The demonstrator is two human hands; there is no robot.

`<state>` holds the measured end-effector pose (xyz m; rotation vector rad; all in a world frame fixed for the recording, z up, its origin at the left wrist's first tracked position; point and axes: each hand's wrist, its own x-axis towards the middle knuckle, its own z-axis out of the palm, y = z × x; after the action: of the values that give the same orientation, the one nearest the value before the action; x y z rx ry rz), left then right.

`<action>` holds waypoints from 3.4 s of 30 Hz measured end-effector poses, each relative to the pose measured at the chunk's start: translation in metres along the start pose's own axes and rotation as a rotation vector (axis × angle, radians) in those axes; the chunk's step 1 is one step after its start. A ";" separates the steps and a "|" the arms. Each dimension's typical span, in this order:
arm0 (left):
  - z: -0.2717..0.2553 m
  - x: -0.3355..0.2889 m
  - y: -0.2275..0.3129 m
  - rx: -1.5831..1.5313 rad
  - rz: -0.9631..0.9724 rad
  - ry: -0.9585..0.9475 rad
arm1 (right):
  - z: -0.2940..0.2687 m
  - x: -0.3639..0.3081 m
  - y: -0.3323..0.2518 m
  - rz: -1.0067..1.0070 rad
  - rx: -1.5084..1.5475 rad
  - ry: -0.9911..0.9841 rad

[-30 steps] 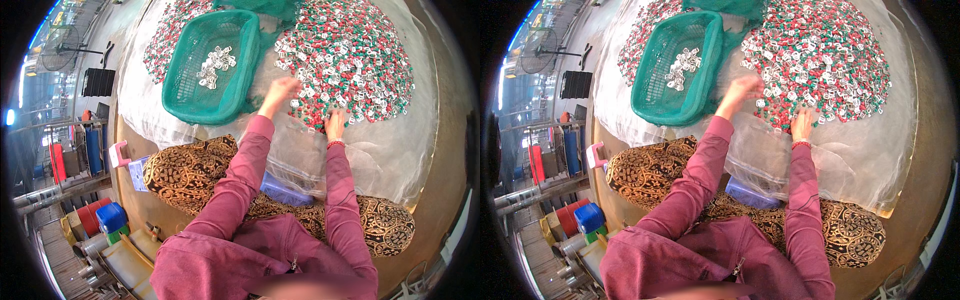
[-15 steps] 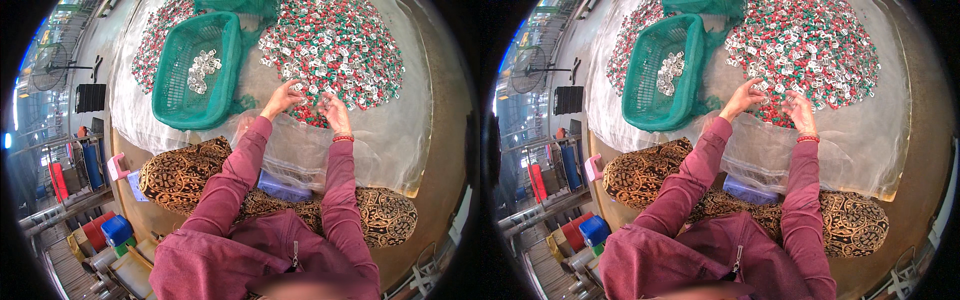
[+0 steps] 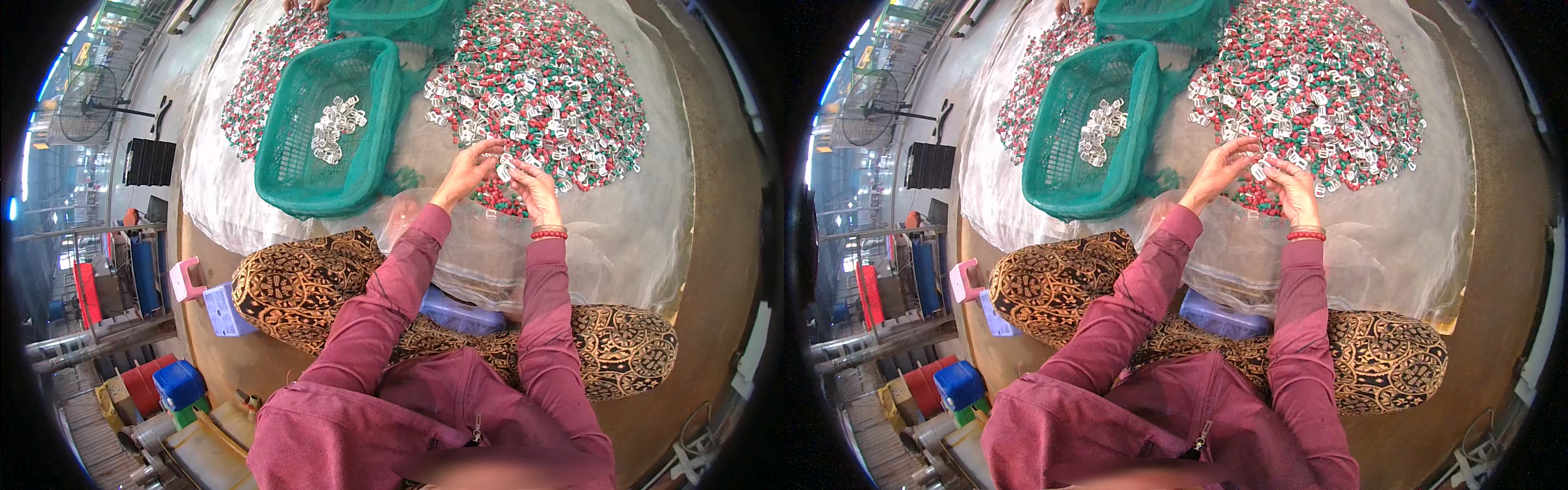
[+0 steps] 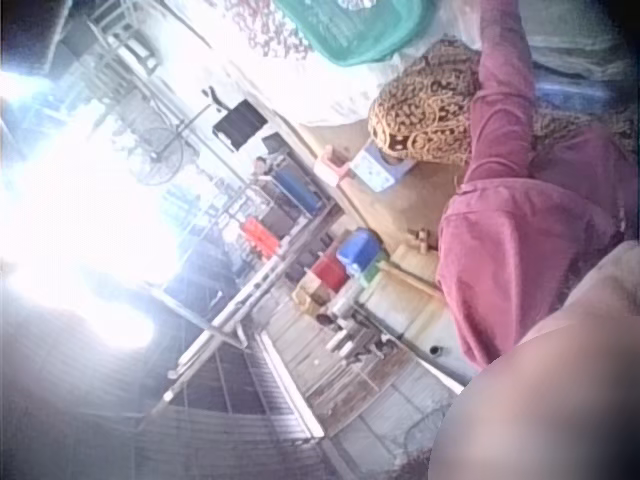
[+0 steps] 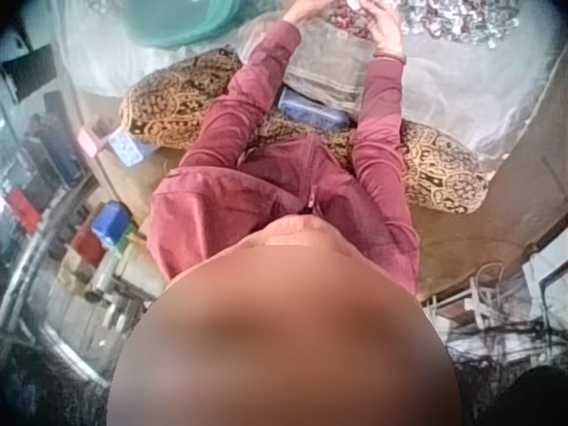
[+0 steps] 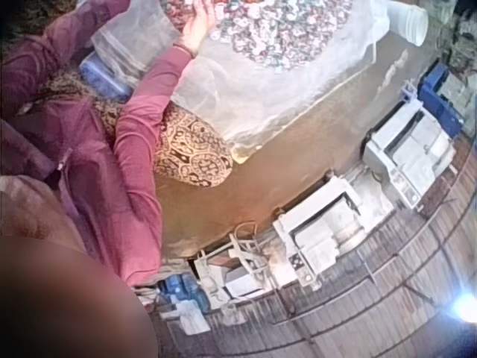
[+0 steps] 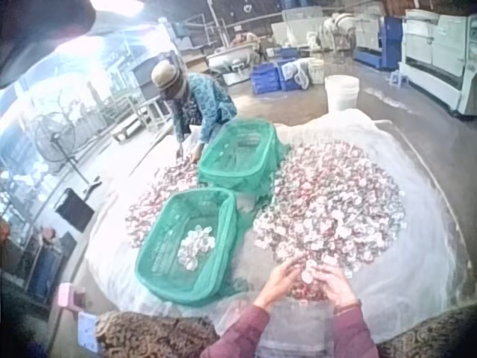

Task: The person sits on a low stool and sorts small red, green, and white plastic components from a large pile on the floor. They pick up the items by hand and place them into a green basket. Other workers are visible nearby performing similar tasks.

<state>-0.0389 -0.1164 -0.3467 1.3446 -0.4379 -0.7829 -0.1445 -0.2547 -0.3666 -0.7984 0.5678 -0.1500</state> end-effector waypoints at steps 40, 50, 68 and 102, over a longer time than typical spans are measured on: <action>0.011 -0.009 0.023 0.773 0.190 0.188 | 0.011 0.004 -0.001 -0.136 -0.657 -0.065; 0.001 -0.005 0.031 1.207 0.271 -0.140 | 0.018 -0.008 -0.022 0.082 -0.526 0.077; -0.020 -0.018 0.001 -0.671 -0.267 -0.223 | 0.006 -0.007 -0.018 -0.075 -0.163 0.001; -0.048 0.036 -0.014 0.658 0.280 0.273 | -0.065 0.015 0.090 -0.260 -0.379 0.336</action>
<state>0.0155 -0.1097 -0.3753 1.9159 -0.6813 -0.2091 -0.1735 -0.2382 -0.4736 -1.2280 0.8220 -0.4306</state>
